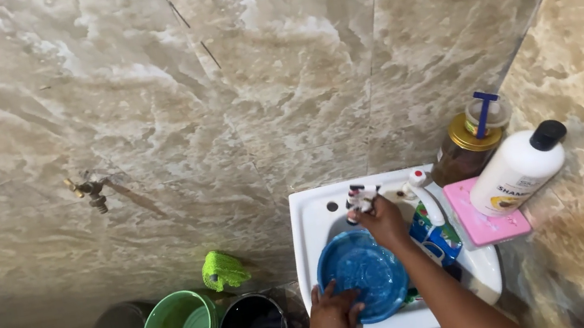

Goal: Washing and rinsing various small plastic and metal parts of a personal care device in a bathroom sink.

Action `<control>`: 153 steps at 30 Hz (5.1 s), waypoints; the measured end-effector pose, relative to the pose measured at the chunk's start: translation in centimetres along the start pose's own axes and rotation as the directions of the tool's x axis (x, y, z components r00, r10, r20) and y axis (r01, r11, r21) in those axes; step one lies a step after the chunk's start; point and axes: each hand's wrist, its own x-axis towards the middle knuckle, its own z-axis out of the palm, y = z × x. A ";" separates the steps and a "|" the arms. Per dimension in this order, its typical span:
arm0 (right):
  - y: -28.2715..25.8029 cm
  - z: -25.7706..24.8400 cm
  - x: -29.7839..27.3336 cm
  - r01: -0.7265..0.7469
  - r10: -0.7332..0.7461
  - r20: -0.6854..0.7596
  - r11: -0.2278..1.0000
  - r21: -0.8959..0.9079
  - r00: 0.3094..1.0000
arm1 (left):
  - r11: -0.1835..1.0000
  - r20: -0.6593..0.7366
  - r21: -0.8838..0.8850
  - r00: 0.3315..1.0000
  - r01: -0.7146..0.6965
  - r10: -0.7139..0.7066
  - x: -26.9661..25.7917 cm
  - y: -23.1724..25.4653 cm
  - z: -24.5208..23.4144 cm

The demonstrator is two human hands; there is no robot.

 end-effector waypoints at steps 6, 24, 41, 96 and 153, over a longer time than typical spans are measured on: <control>1.2 2.6 5.0 -0.004 -0.009 0.083 0.988 0.153 0.996 | 0.997 0.050 0.075 0.999 0.010 -0.014 -0.5 0.8 0.0; 7.0 5.5 8.5 -0.015 -0.048 0.239 0.967 0.254 0.970 | 0.983 -0.152 0.159 0.982 -0.088 0.112 -0.4 0.0 1.4; 4.0 3.6 6.5 0.080 -0.074 0.158 0.996 -0.037 0.985 | 0.984 -0.122 0.155 0.986 -0.091 0.110 -0.3 0.2 1.1; 0.4 18.5 2.4 0.067 0.044 0.142 0.723 -0.688 0.989 | 0.947 0.184 0.113 0.943 -0.302 0.278 -0.8 -5.1 2.2; 14.0 -1.4 14.4 -0.181 0.637 -0.072 0.323 0.929 0.768 | 0.930 0.183 0.156 0.935 -0.333 0.304 -0.3 -4.2 1.7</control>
